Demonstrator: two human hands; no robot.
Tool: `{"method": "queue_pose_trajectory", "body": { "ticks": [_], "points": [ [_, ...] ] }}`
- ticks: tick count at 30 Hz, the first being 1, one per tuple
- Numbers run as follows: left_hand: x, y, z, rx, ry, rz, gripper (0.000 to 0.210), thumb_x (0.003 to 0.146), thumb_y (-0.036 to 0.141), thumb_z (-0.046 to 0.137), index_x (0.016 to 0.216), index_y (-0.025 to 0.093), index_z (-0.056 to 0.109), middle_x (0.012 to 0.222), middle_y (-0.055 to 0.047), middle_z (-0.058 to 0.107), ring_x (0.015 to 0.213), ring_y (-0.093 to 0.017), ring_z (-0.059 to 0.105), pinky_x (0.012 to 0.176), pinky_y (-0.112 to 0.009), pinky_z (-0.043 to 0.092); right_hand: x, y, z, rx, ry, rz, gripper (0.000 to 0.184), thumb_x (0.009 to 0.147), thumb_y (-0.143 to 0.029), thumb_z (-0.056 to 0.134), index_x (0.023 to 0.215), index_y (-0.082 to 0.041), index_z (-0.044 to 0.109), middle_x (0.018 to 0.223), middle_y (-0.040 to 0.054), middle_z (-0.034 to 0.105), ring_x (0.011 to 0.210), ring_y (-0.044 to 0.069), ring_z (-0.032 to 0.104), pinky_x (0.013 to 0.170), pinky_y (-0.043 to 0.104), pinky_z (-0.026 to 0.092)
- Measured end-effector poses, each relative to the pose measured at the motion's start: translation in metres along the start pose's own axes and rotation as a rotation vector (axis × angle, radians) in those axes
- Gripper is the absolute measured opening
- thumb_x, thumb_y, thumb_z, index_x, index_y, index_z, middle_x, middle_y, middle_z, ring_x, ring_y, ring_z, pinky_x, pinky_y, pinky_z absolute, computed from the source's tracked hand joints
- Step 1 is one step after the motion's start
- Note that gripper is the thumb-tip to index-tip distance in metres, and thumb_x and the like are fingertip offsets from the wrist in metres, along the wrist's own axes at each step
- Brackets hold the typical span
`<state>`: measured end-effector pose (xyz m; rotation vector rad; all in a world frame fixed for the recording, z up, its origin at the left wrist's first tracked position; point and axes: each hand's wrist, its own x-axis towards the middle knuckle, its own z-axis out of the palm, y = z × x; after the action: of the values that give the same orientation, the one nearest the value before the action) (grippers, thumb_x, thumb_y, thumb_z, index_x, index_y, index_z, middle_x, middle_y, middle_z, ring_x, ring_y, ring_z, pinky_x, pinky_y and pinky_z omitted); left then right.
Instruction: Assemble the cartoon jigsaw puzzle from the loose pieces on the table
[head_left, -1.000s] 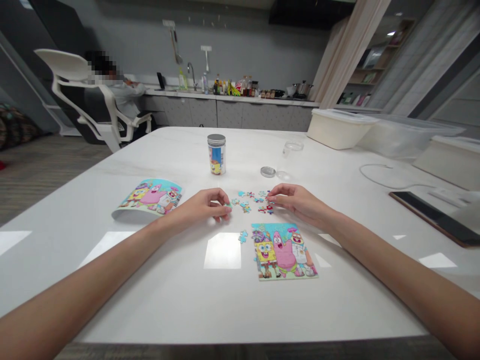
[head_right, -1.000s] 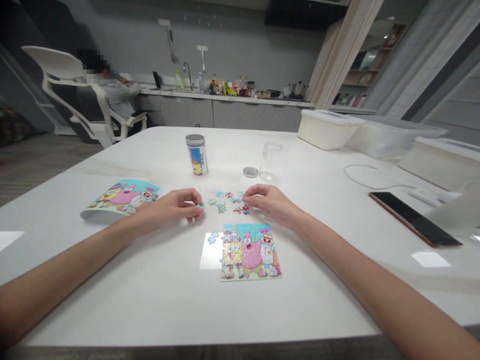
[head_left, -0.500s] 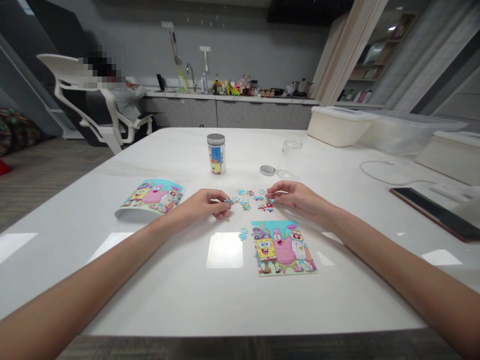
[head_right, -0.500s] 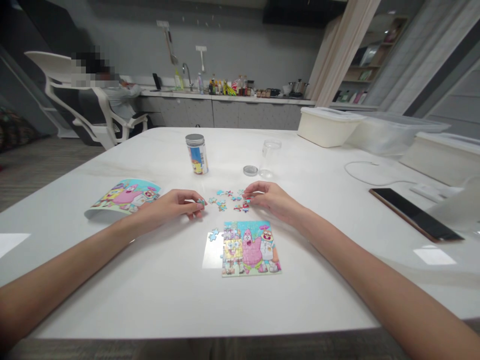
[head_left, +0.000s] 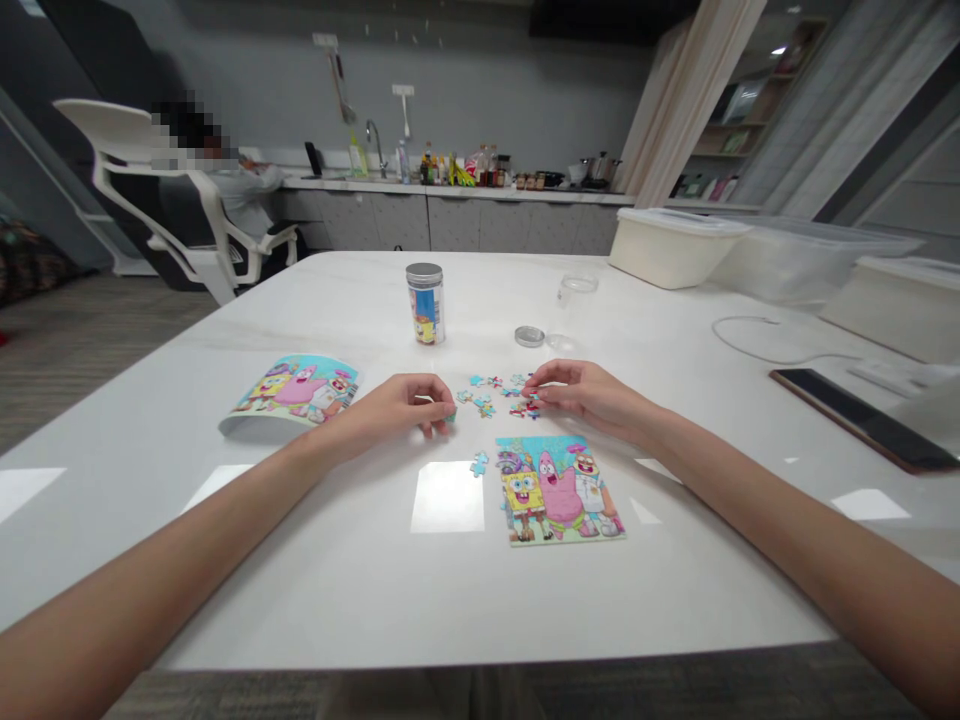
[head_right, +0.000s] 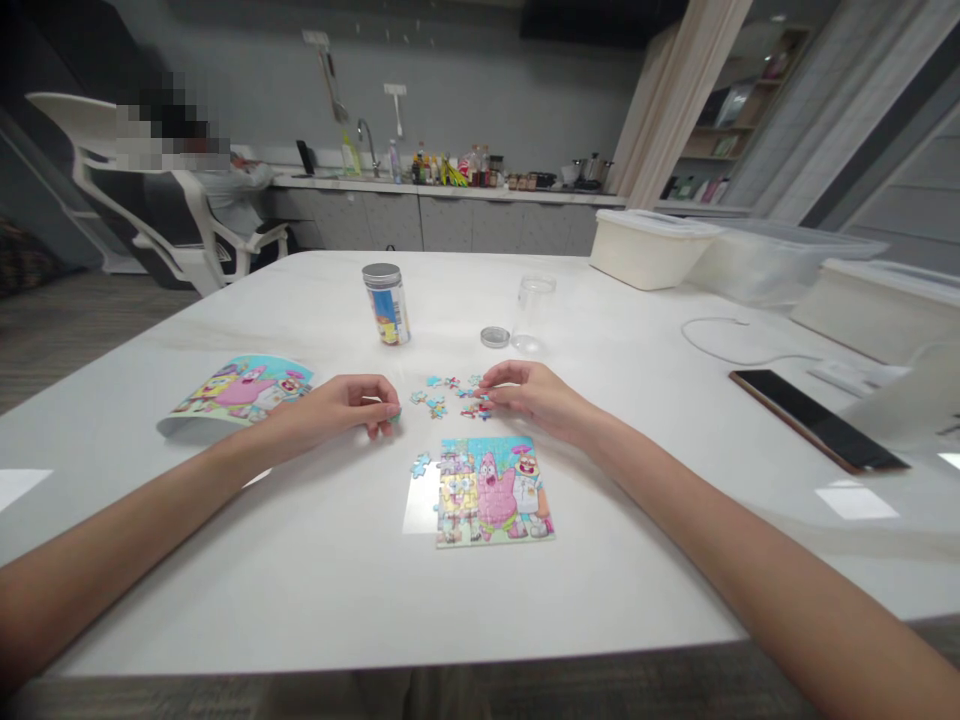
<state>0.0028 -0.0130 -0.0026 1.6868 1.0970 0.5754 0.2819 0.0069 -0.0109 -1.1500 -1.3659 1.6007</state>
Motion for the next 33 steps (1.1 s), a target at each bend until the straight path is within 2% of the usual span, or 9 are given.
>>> {"method": "queue_pose_trajectory", "body": {
  "ticks": [7,13,21,33],
  "points": [
    [-0.001,0.000,0.001,-0.032,-0.039,0.017,0.018,0.076,0.032,0.066,0.077,0.017,0.056,0.079,-0.001,0.067,0.068,-0.012,0.059,0.065,-0.024,0.043,0.000,0.000,0.000,-0.041,-0.010,-0.002,0.019,0.063,-0.016,0.077,0.077,-0.019,0.065,0.097,0.0064,0.065,0.093,0.019,0.061,0.091,0.036,0.048],
    [-0.001,0.003,0.002,0.000,-0.018,0.015,0.020,0.075,0.032,0.064,0.089,0.017,0.062,0.069,0.003,0.063,0.061,-0.010,0.055,0.061,-0.024,0.040,-0.002,-0.002,0.002,-0.048,-0.008,0.023,0.019,0.064,-0.016,0.076,0.078,-0.020,0.063,0.089,0.0047,0.064,0.085,0.017,0.062,0.085,0.035,0.049],
    [-0.003,0.008,0.010,-0.098,-0.007,-0.021,0.018,0.070,0.029,0.068,0.076,0.017,0.056,0.075,0.000,0.066,0.062,-0.010,0.056,0.058,-0.022,0.040,-0.005,-0.007,0.004,-0.097,0.000,-0.032,0.027,0.062,-0.018,0.077,0.084,-0.021,0.062,0.091,0.0029,0.063,0.079,0.017,0.065,0.071,0.031,0.047],
    [-0.004,0.011,0.011,-0.120,0.055,-0.012,0.015,0.072,0.030,0.068,0.073,0.018,0.060,0.065,0.003,0.060,0.059,-0.009,0.053,0.059,-0.023,0.039,-0.004,-0.008,0.005,-0.152,-0.014,-0.081,0.033,0.059,-0.018,0.080,0.087,-0.021,0.062,0.089,0.0020,0.063,0.081,0.020,0.066,0.077,0.034,0.048]
  ]
}}
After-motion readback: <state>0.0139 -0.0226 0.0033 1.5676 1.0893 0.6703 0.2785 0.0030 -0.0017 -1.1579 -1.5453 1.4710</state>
